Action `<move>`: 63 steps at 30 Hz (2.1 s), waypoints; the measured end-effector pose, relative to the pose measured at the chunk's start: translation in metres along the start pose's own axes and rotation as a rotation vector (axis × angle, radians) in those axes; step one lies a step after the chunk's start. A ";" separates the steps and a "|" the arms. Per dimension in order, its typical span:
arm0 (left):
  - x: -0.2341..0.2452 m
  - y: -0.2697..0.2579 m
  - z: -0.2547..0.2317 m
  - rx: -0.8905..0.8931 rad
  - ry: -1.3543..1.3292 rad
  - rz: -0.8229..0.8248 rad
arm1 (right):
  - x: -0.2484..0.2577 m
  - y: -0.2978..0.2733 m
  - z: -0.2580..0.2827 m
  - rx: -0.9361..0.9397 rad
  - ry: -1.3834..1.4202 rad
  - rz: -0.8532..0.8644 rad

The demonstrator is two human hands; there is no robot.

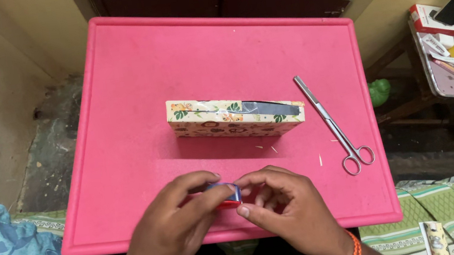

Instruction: The person wraps a book with patterned paper, folds the edges, and secures them with adhesive tape. They use scissors to trim excess paper and tape, then smooth the edges to finish the wrapping.

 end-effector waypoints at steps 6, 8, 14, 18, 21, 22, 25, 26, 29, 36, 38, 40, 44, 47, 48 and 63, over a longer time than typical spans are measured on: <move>-0.003 -0.001 -0.003 0.039 -0.067 0.034 | -0.004 -0.001 0.001 0.145 -0.077 -0.103; -0.003 -0.002 -0.004 0.062 -0.120 0.035 | -0.001 -0.001 -0.002 0.117 -0.046 -0.059; 0.004 -0.002 -0.004 0.140 -0.139 0.174 | 0.013 0.002 -0.014 -0.069 0.313 0.145; 0.007 -0.001 -0.007 0.077 -0.030 0.222 | 0.023 0.004 -0.017 -0.162 0.315 0.240; 0.008 -0.001 -0.010 -0.016 0.036 0.188 | 0.029 0.004 -0.014 -0.129 0.307 0.306; 0.007 -0.003 -0.011 -0.036 0.054 0.165 | 0.030 0.003 -0.012 -0.123 0.302 0.300; 0.007 -0.005 -0.014 -0.076 0.083 0.117 | 0.031 0.004 -0.007 -0.121 0.303 0.268; 0.007 -0.006 -0.014 -0.087 0.089 0.103 | 0.031 0.005 -0.005 -0.127 0.313 0.250; 0.005 -0.006 -0.014 -0.109 0.113 0.093 | 0.031 0.005 0.002 -0.140 0.220 0.222; 0.005 -0.007 -0.010 -0.082 0.114 0.040 | 0.035 0.004 0.007 -0.134 0.034 0.196; 0.003 -0.008 -0.010 -0.074 0.105 0.009 | 0.035 0.007 0.006 -0.087 0.126 0.195; 0.004 -0.010 -0.008 -0.044 0.026 -0.019 | 0.037 0.009 0.004 -0.059 0.199 0.201; 0.003 -0.016 -0.004 0.038 -0.099 -0.003 | 0.039 0.013 0.003 -0.036 0.279 0.262; 0.002 -0.020 -0.004 0.030 -0.174 -0.023 | 0.041 0.018 0.008 -0.049 0.304 0.345; 0.001 -0.021 -0.004 0.027 -0.188 -0.020 | 0.041 0.019 0.010 -0.061 0.311 0.375; 0.006 -0.011 -0.010 0.040 -0.120 0.015 | 0.037 0.010 0.010 -0.047 0.400 0.322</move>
Point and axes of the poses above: each hand's wrist, its own y-axis towards the middle knuckle, its own x-axis out of the back of the hand, z = x × y, the point moved 1 cm from there along y, towards the middle knuckle, and after that the axes turned 11 degrees about x, right-handed, at the moved point
